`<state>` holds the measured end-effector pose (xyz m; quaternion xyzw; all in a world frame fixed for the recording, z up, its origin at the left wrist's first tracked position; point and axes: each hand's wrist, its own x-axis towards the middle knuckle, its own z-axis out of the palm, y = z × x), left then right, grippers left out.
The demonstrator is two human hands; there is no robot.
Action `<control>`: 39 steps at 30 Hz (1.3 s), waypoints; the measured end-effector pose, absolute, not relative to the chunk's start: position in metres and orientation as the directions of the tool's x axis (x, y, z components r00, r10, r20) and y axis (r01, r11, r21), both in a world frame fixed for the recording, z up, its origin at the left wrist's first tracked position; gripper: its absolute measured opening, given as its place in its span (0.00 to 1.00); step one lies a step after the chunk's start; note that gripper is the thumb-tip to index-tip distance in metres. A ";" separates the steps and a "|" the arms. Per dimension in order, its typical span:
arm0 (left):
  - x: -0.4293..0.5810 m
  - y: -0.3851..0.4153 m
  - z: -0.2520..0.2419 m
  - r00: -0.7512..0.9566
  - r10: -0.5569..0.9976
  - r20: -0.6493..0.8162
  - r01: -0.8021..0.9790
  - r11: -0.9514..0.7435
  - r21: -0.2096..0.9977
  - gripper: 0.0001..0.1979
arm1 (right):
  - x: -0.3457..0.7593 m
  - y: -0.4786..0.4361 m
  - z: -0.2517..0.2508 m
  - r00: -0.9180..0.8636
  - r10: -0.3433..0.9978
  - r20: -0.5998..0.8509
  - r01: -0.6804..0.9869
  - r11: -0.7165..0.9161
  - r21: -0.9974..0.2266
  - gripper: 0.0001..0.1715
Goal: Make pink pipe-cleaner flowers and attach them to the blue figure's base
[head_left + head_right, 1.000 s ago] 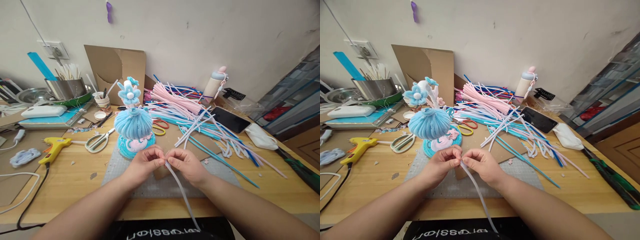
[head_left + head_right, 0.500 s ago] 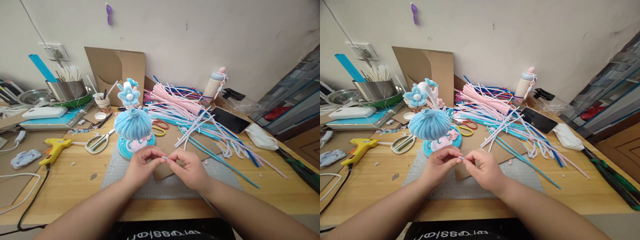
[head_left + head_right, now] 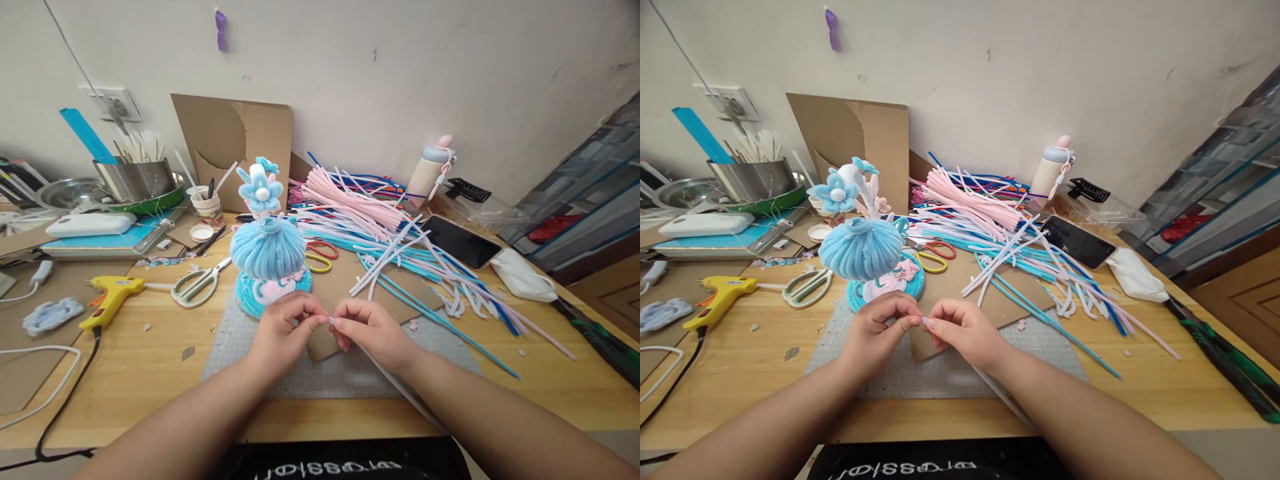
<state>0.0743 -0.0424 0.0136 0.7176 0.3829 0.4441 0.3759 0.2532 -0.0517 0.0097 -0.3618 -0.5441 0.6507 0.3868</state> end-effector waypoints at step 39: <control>0.077 -0.036 0.007 0.656 0.692 -0.302 -0.347 0.632 0.693 0.09 | 0.255 -0.044 0.008 -0.489 0.858 -0.156 -0.146 -0.257 -0.955 0.13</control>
